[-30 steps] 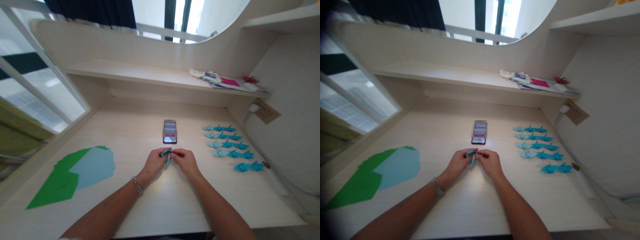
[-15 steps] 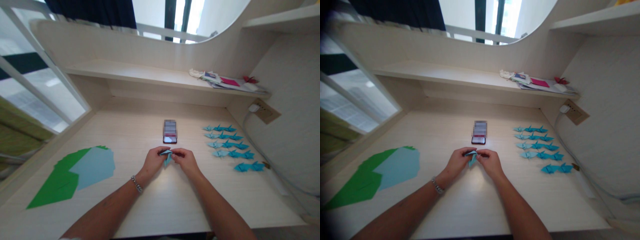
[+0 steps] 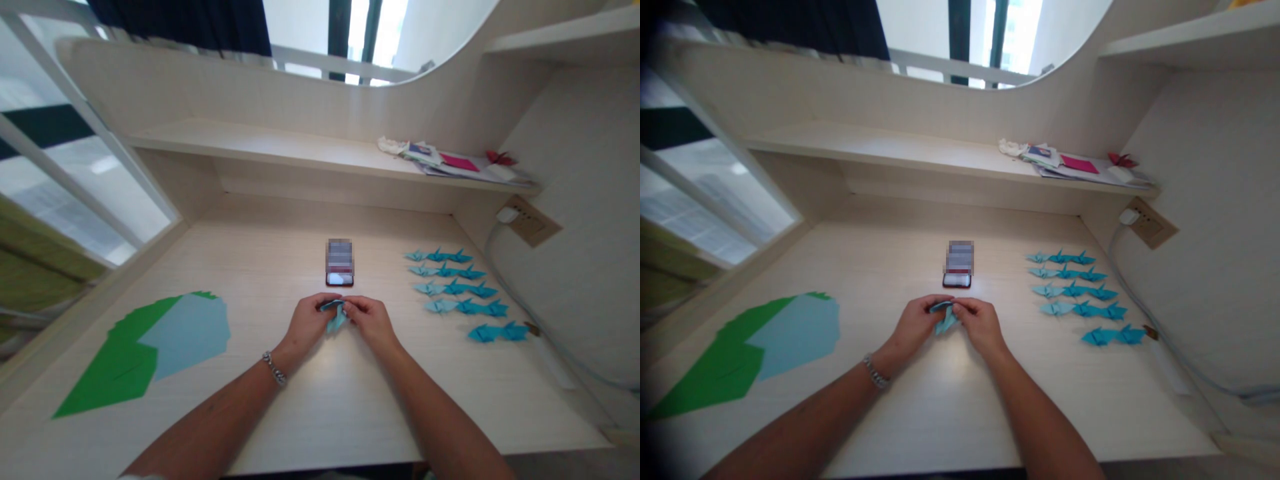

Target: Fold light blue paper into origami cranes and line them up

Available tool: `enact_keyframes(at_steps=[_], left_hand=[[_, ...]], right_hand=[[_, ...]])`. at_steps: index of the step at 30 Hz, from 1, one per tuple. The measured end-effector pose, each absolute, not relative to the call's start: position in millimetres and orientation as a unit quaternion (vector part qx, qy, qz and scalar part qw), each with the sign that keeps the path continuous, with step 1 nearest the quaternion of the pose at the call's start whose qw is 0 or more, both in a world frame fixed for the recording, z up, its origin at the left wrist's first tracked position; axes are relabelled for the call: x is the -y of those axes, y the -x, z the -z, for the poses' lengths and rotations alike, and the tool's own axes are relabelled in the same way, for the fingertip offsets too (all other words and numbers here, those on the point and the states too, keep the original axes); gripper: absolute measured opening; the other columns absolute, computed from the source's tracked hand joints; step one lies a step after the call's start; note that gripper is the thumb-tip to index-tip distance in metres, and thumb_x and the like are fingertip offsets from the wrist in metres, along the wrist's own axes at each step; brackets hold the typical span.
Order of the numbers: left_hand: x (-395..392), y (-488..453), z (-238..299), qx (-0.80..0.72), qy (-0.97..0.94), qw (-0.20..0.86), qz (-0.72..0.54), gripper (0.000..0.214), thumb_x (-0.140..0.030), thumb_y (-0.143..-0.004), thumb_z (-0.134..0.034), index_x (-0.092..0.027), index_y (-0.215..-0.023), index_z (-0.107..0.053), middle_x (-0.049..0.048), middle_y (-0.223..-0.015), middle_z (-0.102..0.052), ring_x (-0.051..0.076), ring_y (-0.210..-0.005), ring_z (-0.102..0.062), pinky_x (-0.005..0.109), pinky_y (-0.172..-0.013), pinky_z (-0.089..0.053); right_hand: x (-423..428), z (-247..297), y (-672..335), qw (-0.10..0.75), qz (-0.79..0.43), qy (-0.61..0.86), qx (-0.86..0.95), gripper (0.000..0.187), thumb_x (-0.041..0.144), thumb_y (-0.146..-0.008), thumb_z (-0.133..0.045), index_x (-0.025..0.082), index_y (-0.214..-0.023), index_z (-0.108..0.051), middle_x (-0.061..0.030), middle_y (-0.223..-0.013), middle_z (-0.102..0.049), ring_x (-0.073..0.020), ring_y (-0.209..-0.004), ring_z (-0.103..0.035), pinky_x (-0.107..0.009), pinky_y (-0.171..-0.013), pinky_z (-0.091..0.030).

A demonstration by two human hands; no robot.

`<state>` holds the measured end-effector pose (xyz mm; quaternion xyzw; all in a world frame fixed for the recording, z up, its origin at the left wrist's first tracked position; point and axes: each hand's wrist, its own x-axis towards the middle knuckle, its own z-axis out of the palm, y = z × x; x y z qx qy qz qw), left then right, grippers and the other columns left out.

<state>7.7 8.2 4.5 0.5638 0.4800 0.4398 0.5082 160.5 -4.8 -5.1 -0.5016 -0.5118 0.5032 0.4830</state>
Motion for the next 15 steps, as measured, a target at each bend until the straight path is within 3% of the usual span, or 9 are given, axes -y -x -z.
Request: enact_keyframes(at_steps=[7, 15], left_hand=[[-6.8, -7.8, -5.0, -0.474, -0.561, 0.518, -0.438, 0.027, -0.022, -0.064, -0.070, -0.017, -0.091, -0.073, 0.0085, -0.088, -0.073, 0.023, -0.080, -0.065, 0.034, -0.078, -0.048], [-7.8, -7.1, -1.1, -0.458, -0.537, 0.556, -0.440, 0.028, -0.027, -0.067, -0.070, -0.016, -0.093, -0.073, 0.0097, -0.092, -0.072, 0.022, -0.081, -0.064, 0.033, -0.076, -0.049]], right_hand=[[5.5, 4.5, -157.9, 0.499, -0.478, 0.504, 0.518, 0.022, 0.033, -0.065, -0.071, 0.018, -0.082, -0.073, -0.0054, -0.080, -0.072, -0.0200, -0.073, -0.065, -0.034, -0.071, -0.051], [10.1, -0.7, -155.9, 0.484, -0.405, 0.545, 0.551, 0.018, 0.031, -0.070, -0.067, 0.019, -0.083, -0.073, -0.0049, -0.077, -0.071, -0.0182, -0.069, -0.063, -0.030, -0.066, -0.049]])
